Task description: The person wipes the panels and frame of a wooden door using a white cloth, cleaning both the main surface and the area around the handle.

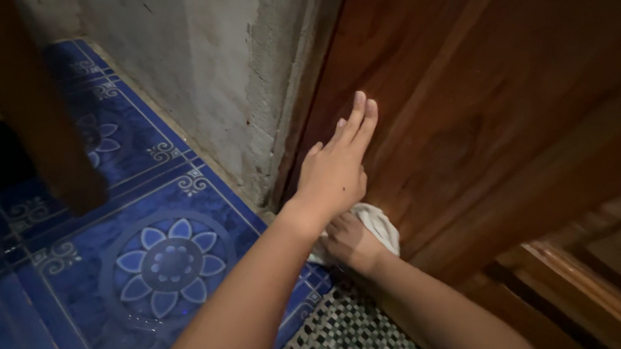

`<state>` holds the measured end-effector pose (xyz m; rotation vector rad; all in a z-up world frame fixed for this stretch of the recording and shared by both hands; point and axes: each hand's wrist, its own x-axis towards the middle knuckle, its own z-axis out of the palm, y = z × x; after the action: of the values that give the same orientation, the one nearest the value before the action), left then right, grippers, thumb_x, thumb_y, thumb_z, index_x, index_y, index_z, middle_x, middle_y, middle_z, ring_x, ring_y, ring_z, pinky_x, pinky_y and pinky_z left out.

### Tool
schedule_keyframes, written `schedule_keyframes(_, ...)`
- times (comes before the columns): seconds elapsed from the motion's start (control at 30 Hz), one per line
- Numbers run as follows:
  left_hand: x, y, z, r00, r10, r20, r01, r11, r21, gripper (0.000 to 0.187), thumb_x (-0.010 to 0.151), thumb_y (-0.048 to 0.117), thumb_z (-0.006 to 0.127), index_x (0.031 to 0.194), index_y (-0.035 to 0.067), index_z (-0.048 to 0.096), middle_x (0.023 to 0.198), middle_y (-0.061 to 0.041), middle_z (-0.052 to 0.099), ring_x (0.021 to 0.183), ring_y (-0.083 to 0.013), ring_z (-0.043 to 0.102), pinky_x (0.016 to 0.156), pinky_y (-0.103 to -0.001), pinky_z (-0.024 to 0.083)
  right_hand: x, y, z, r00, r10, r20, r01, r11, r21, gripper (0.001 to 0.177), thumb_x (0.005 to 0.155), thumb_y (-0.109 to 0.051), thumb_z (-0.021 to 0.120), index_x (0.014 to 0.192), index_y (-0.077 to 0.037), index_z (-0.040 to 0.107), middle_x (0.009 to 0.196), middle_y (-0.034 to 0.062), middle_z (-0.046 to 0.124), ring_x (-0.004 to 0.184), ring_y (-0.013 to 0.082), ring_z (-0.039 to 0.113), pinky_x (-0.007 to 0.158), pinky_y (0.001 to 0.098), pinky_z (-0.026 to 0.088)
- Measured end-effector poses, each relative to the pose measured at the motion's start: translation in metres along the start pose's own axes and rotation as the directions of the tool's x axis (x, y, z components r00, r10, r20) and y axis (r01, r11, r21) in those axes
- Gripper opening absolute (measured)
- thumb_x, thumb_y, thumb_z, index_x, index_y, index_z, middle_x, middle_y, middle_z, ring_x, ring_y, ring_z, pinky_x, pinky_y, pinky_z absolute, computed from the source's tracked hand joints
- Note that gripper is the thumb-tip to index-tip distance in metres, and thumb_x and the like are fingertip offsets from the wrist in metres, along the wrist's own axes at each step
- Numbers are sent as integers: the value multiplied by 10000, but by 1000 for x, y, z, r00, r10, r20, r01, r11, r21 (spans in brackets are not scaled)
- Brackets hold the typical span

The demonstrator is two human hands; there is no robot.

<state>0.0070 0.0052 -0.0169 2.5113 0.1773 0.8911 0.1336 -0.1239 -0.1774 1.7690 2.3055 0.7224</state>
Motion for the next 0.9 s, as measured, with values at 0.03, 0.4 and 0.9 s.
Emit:
schedule_keyframes(0.03, 1, -1, -1, 1000, -9, 13, 9, 1000, 9, 992, 803, 28, 632, 1631, 174, 106, 1723, -58, 79, 1460, -341, 422, 1013, -598, 476, 15, 0, 8, 991, 3, -133, 2, 999, 37, 366, 802, -258, 585, 1056, -59, 758, 1219, 178, 684, 1255, 368, 546, 1111, 479, 341)
schedule_keyframes(0.4, -2, 0, -7, 1000, 0, -11, 0, 1000, 7, 1000, 795, 24, 641, 1633, 186, 119, 1726, -45, 100, 1461, -326, 430, 1027, -596, 470, -51, -50, -30, 727, 187, 661, -103, 981, -165, 240, 941, -206, 568, 975, -60, 755, 1016, 143, 745, 1116, 344, 598, 952, 452, 418)
schedule_keyframes(0.9, -5, -1, 3, 997, 8, -78, -7, 1000, 8, 1021, 768, -8, 635, 1640, 160, 133, 1723, -76, 133, 1472, -330, 405, 1018, -543, 485, -9, -17, -18, 918, 219, 330, -161, 968, -195, 240, 824, -222, 611, 883, -30, 743, 1008, 128, 716, 1184, 354, 555, 999, 499, 385)
